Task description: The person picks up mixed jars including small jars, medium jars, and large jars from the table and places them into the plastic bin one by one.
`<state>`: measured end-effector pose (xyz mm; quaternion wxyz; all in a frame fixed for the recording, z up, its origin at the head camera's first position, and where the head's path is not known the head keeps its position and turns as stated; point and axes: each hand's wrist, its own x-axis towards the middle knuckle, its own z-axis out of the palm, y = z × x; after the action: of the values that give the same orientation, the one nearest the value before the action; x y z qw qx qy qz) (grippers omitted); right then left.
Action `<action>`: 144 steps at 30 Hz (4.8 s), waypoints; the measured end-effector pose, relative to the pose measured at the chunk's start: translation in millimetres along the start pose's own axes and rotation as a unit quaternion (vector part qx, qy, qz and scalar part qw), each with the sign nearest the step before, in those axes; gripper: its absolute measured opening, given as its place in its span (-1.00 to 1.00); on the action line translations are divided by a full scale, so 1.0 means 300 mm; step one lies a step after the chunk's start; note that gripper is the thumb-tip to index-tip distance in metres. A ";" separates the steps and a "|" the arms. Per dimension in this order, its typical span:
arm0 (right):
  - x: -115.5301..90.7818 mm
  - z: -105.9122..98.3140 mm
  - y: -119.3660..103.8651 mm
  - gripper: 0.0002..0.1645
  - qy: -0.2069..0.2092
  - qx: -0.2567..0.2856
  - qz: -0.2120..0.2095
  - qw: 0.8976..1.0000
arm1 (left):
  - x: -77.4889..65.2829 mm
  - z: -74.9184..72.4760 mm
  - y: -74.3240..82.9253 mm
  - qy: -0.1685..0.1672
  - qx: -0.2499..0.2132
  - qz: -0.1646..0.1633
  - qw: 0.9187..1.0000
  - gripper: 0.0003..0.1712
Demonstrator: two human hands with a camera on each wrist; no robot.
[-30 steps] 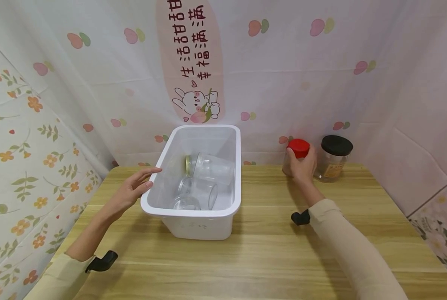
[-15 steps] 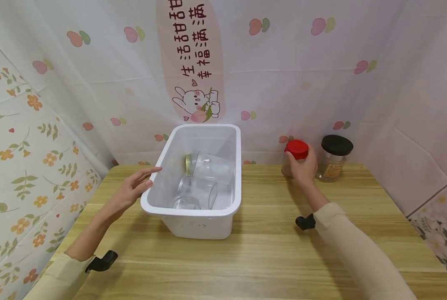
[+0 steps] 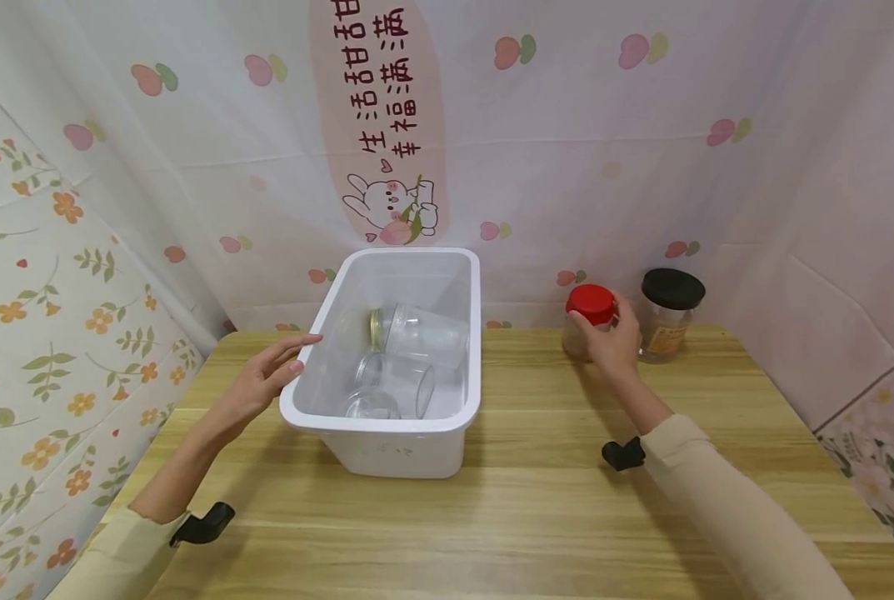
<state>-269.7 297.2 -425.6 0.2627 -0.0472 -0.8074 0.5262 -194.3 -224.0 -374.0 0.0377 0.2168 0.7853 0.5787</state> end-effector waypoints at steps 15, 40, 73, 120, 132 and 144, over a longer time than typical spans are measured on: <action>-0.008 -0.060 0.002 -0.15 -0.044 -0.003 0.003 0.999 | -0.005 0.001 -0.007 0.003 -0.005 -0.004 1.000 -0.51; -0.028 -0.097 -0.073 -0.13 -0.087 -0.007 -0.001 0.996 | -0.002 -0.014 0.006 -0.004 0.010 0.005 1.000 -0.51; -0.055 -0.068 -0.218 -0.13 -0.161 0.022 -0.023 0.986 | -0.001 -0.013 0.008 -0.002 -0.006 0.007 1.000 -0.49; -0.063 -0.045 -0.361 -0.12 -0.201 0.014 -0.070 0.977 | -0.001 -0.003 0.002 0.008 -0.007 0.008 1.000 -0.51; -0.054 -0.035 -0.399 -0.12 -0.212 0.003 -0.100 0.972 | -0.003 -0.004 0.003 0.008 -0.006 0.007 1.000 -0.50; -0.062 -0.018 -0.462 -0.13 -0.223 0.017 -0.106 0.969 | -0.004 -0.005 -0.001 0.009 -0.003 0.004 1.000 -0.50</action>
<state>-223.4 234.0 -309.7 0.1311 0.1620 -0.8368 0.5063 -193.7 -226.1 -374.1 0.0288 0.2147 0.7827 0.5835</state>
